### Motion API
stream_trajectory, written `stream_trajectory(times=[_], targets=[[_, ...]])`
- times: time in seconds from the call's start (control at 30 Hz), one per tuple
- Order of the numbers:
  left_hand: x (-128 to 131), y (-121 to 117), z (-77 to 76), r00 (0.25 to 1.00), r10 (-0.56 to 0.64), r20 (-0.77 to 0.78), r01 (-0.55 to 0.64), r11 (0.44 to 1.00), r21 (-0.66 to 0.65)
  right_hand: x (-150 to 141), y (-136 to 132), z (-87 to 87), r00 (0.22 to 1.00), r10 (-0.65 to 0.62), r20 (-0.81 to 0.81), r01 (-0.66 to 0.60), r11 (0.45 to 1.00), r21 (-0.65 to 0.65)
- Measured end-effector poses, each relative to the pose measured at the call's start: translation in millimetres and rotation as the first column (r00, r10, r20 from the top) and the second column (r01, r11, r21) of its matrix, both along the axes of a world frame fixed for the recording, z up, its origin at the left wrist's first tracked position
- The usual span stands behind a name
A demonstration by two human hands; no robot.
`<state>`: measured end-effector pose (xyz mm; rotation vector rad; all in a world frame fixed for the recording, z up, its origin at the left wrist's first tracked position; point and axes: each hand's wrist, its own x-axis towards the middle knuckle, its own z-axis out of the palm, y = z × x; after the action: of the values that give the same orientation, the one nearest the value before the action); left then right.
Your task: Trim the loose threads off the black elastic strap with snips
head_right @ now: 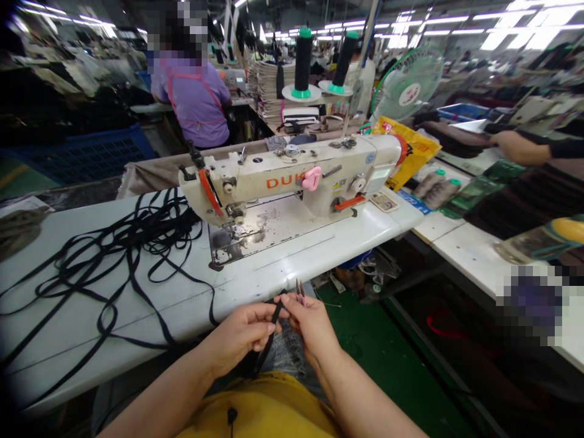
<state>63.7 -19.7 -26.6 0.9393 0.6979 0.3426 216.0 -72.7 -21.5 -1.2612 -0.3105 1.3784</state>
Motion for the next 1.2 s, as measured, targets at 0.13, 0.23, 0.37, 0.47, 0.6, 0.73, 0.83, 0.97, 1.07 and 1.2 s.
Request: stream_trajectory(times=[0.13,0.23,0.37,0.47,0.6,0.73,0.83,0.97,1.07,1.2], targets=[[0.8,-0.1,4.7,0.997,-0.002,0.071,0.008,0.997,-0.081,-0.8,0.6,4.3,1.000,0.016,-0.025,-0.015,1.000,0.012],[-0.1,-0.2,6.5,0.993,0.012,0.120,0.011,0.982,-0.187,1.1,0.7,5.6,0.999,0.033,-0.025,-0.032,0.999,0.016],[-1.0,-1.7,6.8,0.988,0.055,0.141,-0.015,0.963,-0.270,4.0,-0.1,3.8,0.998,0.060,-0.001,-0.060,0.998,0.015],[-0.6,-2.7,5.6,0.992,0.061,0.110,-0.035,0.973,-0.227,4.6,-1.1,-0.9,0.995,0.093,0.041,-0.094,0.995,0.019],[-1.7,-2.2,1.9,0.998,0.059,0.008,-0.058,0.994,-0.088,7.5,-3.5,-7.6,0.977,0.146,0.156,-0.151,0.988,0.021],[-3.2,-0.4,-0.1,0.995,0.063,-0.080,-0.057,0.996,0.069,19.0,-10.3,-5.3,0.898,0.197,0.395,-0.227,0.973,0.032],[-2.6,0.8,0.6,0.990,0.090,-0.113,-0.077,0.990,0.119,28.7,-18.9,5.2,0.626,0.233,0.744,-0.320,0.947,-0.027],[-1.3,1.3,3.2,0.986,0.111,-0.123,-0.093,0.985,0.144,33.9,-29.1,21.5,0.223,0.237,0.946,-0.392,0.910,-0.136],[-0.9,0.8,7.0,0.990,0.104,-0.096,-0.089,0.984,0.152,33.1,-33.2,27.3,0.026,0.191,0.981,-0.412,0.897,-0.164],[0.2,0.4,12.7,0.993,0.100,-0.063,-0.089,0.984,0.155,31.5,-35.8,27.8,-0.101,0.135,0.986,-0.424,0.890,-0.166]])
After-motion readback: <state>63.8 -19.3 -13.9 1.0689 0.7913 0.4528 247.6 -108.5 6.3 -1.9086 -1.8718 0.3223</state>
